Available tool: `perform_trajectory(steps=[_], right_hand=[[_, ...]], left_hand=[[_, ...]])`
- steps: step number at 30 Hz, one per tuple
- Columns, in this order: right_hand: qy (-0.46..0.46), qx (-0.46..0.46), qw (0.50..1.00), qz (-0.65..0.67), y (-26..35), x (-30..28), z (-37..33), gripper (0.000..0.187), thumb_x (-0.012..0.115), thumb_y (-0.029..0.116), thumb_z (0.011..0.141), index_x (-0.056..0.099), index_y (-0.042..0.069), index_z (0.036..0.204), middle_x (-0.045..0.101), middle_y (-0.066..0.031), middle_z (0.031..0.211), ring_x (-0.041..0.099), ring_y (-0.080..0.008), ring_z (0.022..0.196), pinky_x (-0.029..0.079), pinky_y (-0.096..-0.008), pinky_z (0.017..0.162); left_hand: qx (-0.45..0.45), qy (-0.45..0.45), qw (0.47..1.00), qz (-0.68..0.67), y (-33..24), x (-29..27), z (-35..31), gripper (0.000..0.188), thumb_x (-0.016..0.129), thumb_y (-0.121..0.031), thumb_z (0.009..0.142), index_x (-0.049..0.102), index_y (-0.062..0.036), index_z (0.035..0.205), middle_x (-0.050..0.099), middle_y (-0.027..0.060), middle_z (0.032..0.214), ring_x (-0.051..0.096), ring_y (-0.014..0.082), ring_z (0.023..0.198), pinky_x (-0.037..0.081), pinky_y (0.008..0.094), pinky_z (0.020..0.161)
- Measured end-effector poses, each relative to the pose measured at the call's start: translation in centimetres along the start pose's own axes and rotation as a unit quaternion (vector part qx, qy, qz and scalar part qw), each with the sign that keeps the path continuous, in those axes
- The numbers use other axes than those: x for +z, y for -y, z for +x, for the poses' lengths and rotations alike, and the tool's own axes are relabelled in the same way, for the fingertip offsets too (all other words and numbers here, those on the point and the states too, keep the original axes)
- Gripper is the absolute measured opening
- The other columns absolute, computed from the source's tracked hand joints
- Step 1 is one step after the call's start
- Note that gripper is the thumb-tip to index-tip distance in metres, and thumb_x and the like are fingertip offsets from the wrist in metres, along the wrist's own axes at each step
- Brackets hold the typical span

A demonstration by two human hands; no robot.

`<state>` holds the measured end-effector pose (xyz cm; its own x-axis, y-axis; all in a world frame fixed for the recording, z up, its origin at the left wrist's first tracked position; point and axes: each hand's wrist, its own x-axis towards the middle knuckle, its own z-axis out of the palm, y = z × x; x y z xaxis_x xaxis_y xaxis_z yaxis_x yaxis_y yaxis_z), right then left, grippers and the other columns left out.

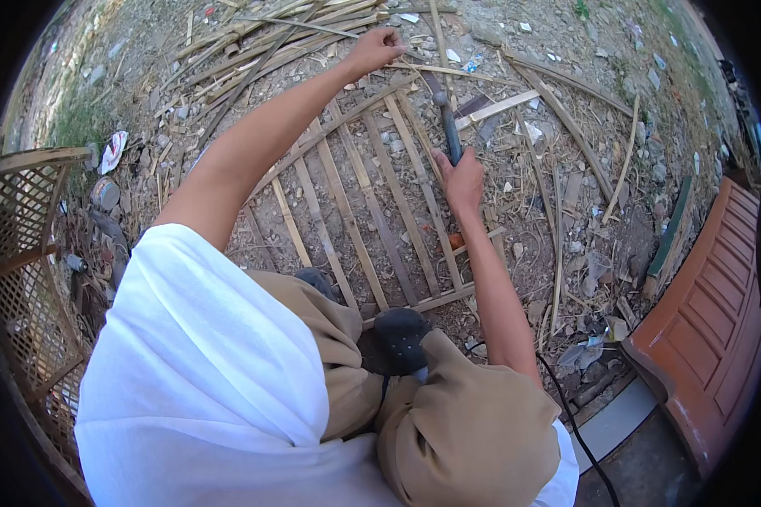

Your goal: The person trims a bamboo strip with a blade and then hammers a nail into a bamboo frame.

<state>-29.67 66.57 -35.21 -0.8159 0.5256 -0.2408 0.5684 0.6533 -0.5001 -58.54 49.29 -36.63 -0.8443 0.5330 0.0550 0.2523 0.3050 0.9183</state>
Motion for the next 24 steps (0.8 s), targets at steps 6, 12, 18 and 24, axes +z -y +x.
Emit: perform_trajectory(steps=[6,12,18,24], right_hand=[[-0.025,-0.023,0.999,-0.009,-0.1,0.5,0.1,0.064,0.078,0.055,0.096,0.062,-0.006,0.107,0.073,-0.0300,0.089,0.072,-0.0523,0.089,0.055,-0.0580,0.078],[-0.025,-0.047,0.999,-0.012,0.0,0.9,0.1,0.064,0.076,0.056,0.098,0.064,-0.006,0.105,0.073,-0.0325,0.092,0.072,-0.0531,0.090,0.054,-0.0576,0.080],[-0.027,-0.097,0.990,-0.100,-1.6,1.9,1.5,0.060,0.067,0.055,0.104,0.062,-0.004,0.113,0.074,-0.0340,0.099,0.072,-0.0559,0.099,0.056,-0.0613,0.086],[-0.013,-0.091,0.987,-0.134,-1.7,1.5,1.5,0.057,0.065,0.052,0.106,0.061,-0.004,0.119,0.075,-0.0341,0.102,0.072,-0.0549,0.103,0.055,-0.0633,0.088]], left_hand=[[-0.058,0.000,0.998,-0.003,2.0,-3.9,-3.5,0.015,0.083,-0.017,0.092,0.074,-0.0067,0.098,0.069,0.0007,0.084,0.066,0.0101,0.072,0.050,0.0274,0.065],[-0.105,-0.026,0.994,0.017,2.9,-5.4,-6.1,0.015,0.088,-0.017,0.085,0.080,-0.0057,0.093,0.077,0.0039,0.080,0.070,0.0113,0.071,0.055,0.0317,0.066],[-0.098,-0.032,0.993,0.048,2.0,-3.0,-7.2,0.018,0.080,-0.016,0.086,0.082,-0.0053,0.099,0.076,0.0049,0.080,0.072,0.0132,0.072,0.058,0.0317,0.069],[-0.055,-0.064,0.995,0.054,1.4,1.4,-5.0,0.024,0.071,-0.020,0.076,0.081,-0.0039,0.092,0.078,0.0231,0.090,0.077,0.0367,0.088,0.060,0.0444,0.079]])
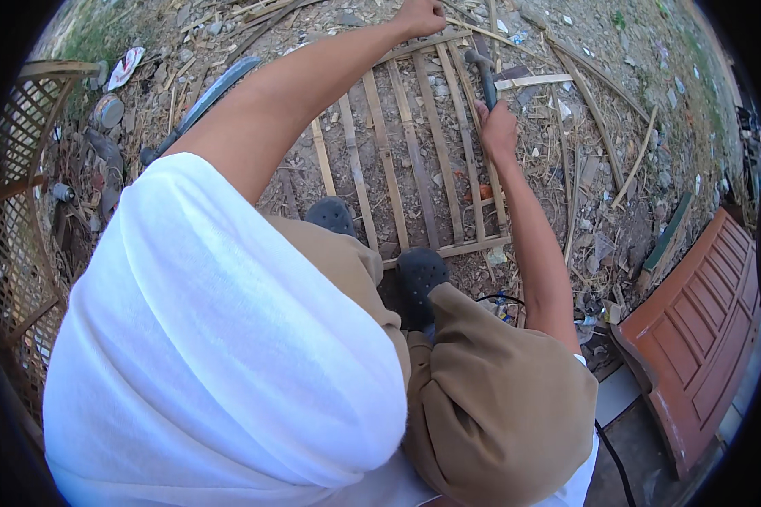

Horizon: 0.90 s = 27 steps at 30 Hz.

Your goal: The person trims a bamboo strip with a blade and then hammers a nail into a bamboo frame.

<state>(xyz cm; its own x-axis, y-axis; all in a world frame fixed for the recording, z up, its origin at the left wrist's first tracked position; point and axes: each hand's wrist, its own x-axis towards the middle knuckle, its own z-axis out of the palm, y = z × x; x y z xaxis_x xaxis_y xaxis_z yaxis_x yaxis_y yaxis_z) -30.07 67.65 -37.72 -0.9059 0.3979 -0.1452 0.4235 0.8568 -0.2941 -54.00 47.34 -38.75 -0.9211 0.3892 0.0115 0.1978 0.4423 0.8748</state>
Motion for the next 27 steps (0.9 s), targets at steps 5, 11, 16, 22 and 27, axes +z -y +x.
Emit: perform_trajectory(steps=[5,11,16,22,27], right_hand=[[0.008,-0.013,1.000,0.009,4.1,0.0,-0.2,0.057,0.065,0.051,0.105,0.060,-0.003,0.122,0.075,-0.0341,0.107,0.071,-0.0559,0.107,0.055,-0.0630,0.092],[0.003,-0.019,1.000,-0.022,1.0,0.1,0.4,0.061,0.063,0.053,0.106,0.060,-0.005,0.123,0.074,-0.0356,0.109,0.071,-0.0557,0.109,0.055,-0.0623,0.093],[-0.028,-0.047,0.998,-0.012,1.8,-0.4,-0.4,0.058,0.062,0.050,0.107,0.063,-0.007,0.115,0.075,-0.0345,0.106,0.072,-0.0548,0.106,0.056,-0.0611,0.093],[-0.071,-0.063,0.995,0.041,0.2,-3.5,-5.0,0.052,0.066,0.047,0.105,0.066,-0.005,0.109,0.074,-0.0320,0.094,0.073,-0.0533,0.095,0.056,-0.0600,0.084],[-0.038,-0.035,0.997,0.051,-0.6,-8.5,-10.0,0.050,0.070,0.044,0.104,0.066,-0.005,0.106,0.072,-0.0300,0.083,0.073,-0.0506,0.082,0.055,-0.0568,0.074]], left_hand=[[0.060,0.039,0.979,0.189,1.7,-2.1,0.2,0.022,0.072,-0.016,0.079,0.080,-0.0042,0.095,0.077,0.0254,0.094,0.076,0.0404,0.091,0.060,0.0490,0.080],[0.069,0.110,0.966,0.223,0.0,-0.8,-2.9,0.025,0.079,-0.021,0.078,0.080,-0.0061,0.099,0.077,0.0249,0.102,0.075,0.0404,0.097,0.059,0.0496,0.082],[0.093,0.124,0.933,0.326,2.9,-3.1,-0.2,0.026,0.080,-0.021,0.078,0.080,-0.0063,0.100,0.078,0.0243,0.103,0.075,0.0401,0.099,0.059,0.0489,0.084],[0.065,0.156,0.930,0.328,3.1,-2.4,0.8,0.024,0.078,-0.020,0.079,0.080,-0.0044,0.096,0.078,0.0227,0.099,0.076,0.0374,0.094,0.060,0.0473,0.080],[0.036,0.176,0.928,0.325,3.6,-2.1,1.7,0.023,0.077,-0.020,0.079,0.080,-0.0029,0.094,0.078,0.0214,0.095,0.076,0.0351,0.090,0.060,0.0459,0.077]])
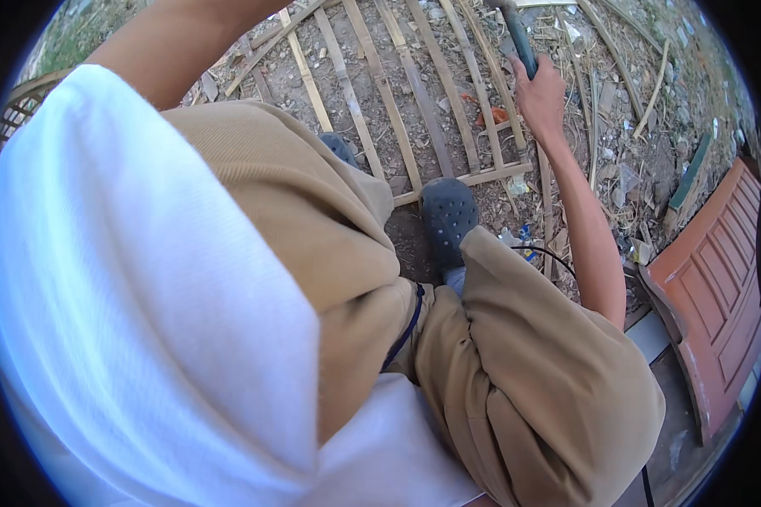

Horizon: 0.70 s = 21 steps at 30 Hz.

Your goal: The person trims a bamboo strip with a blade and then hammers a nail into a bamboo frame.

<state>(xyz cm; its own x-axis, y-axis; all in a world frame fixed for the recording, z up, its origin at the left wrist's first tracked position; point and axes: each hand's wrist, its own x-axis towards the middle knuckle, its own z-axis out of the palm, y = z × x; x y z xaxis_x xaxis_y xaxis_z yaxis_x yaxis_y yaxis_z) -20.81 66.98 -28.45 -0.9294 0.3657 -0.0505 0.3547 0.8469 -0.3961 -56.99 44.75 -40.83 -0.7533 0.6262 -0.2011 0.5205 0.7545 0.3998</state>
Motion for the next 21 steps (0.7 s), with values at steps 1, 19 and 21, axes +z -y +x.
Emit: perform_trajectory(steps=[1,19,21], right_hand=[[0.007,0.011,1.000,0.004,-0.2,-0.5,-0.7,0.049,0.070,0.044,0.104,0.066,-0.005,0.104,0.072,-0.0296,0.081,0.072,-0.0505,0.079,0.054,-0.0564,0.073],[0.212,0.129,0.947,0.206,-2.1,0.6,5.3,0.035,0.072,0.032,0.103,0.064,0.001,0.091,0.060,-0.0051,0.066,0.057,-0.0164,0.054,0.044,-0.0373,0.050],[0.255,0.163,0.923,0.239,-1.5,-0.5,7.2,0.029,0.070,0.029,0.104,0.061,0.004,0.092,0.054,0.0004,0.068,0.049,-0.0095,0.052,0.038,-0.0319,0.045]], left_hand=[[-0.002,0.005,1.000,-0.002,0.1,0.1,0.2,0.023,0.076,-0.020,0.079,0.080,-0.0026,0.093,0.078,0.0211,0.094,0.076,0.0347,0.089,0.060,0.0457,0.077],[-0.120,0.138,0.979,-0.093,8.3,-3.2,2.1,0.023,0.071,-0.018,0.079,0.080,0.0029,0.084,0.078,0.0164,0.080,0.078,0.0265,0.075,0.061,0.0409,0.066],[-0.118,0.124,0.980,-0.103,8.7,-3.6,0.5,0.023,0.071,-0.017,0.079,0.080,0.0035,0.083,0.078,0.0159,0.079,0.078,0.0256,0.073,0.062,0.0404,0.065]])
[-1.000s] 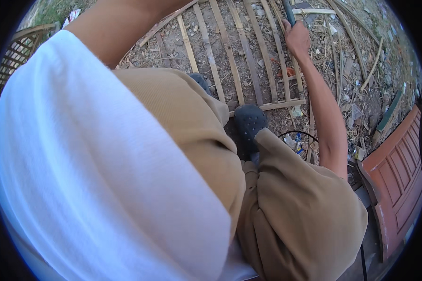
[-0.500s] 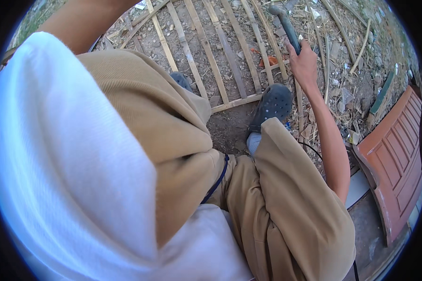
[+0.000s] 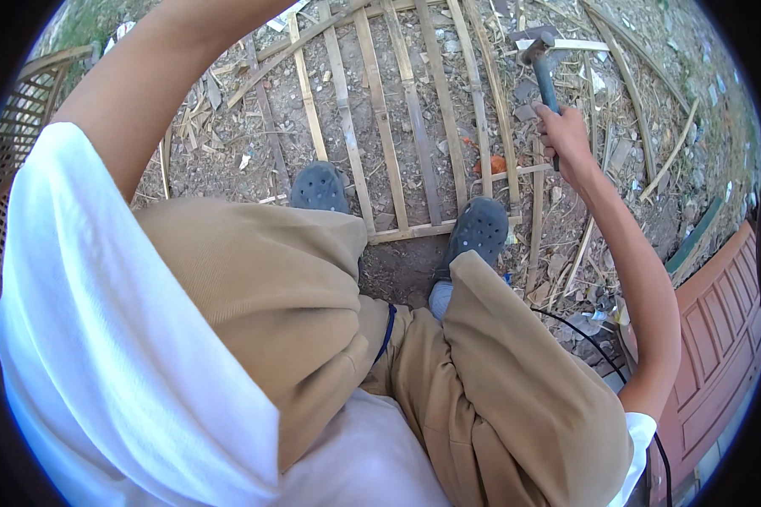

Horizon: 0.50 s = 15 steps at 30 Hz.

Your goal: The person trims a bamboo strip with a blade and then hammers a nail into a bamboo frame.

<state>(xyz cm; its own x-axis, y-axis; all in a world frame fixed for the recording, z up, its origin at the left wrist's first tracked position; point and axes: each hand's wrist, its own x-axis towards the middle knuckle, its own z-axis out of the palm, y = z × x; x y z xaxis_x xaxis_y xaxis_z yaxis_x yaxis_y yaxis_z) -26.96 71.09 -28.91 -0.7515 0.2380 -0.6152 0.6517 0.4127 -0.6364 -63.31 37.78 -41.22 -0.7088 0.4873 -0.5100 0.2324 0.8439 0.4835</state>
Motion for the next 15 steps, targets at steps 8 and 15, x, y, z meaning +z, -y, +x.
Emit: perform_trajectory(steps=[8,15], right_hand=[[0.030,0.021,0.949,-0.313,9.2,-9.6,-0.6,0.024,0.067,0.023,0.102,0.056,0.007,0.088,0.049,0.0032,0.065,0.044,-0.0079,0.050,0.034,-0.0306,0.042],[-0.016,-0.175,0.951,-0.255,10.0,-6.4,7.7,0.031,0.075,0.032,0.100,0.067,0.003,0.092,0.054,0.0000,0.061,0.051,-0.0131,0.049,0.041,-0.0348,0.049]], left_hand=[[0.072,-0.164,0.984,0.018,-5.5,5.2,-6.2,0.022,0.080,-0.021,0.084,0.078,-0.0020,0.095,0.074,0.0219,0.088,0.075,0.0343,0.086,0.059,0.0422,0.075],[0.109,-0.155,0.979,-0.075,-6.8,5.5,-12.7,0.042,0.066,-0.011,0.073,0.083,-0.0065,0.111,0.077,0.0148,0.088,0.075,0.0303,0.087,0.059,0.0405,0.085]])
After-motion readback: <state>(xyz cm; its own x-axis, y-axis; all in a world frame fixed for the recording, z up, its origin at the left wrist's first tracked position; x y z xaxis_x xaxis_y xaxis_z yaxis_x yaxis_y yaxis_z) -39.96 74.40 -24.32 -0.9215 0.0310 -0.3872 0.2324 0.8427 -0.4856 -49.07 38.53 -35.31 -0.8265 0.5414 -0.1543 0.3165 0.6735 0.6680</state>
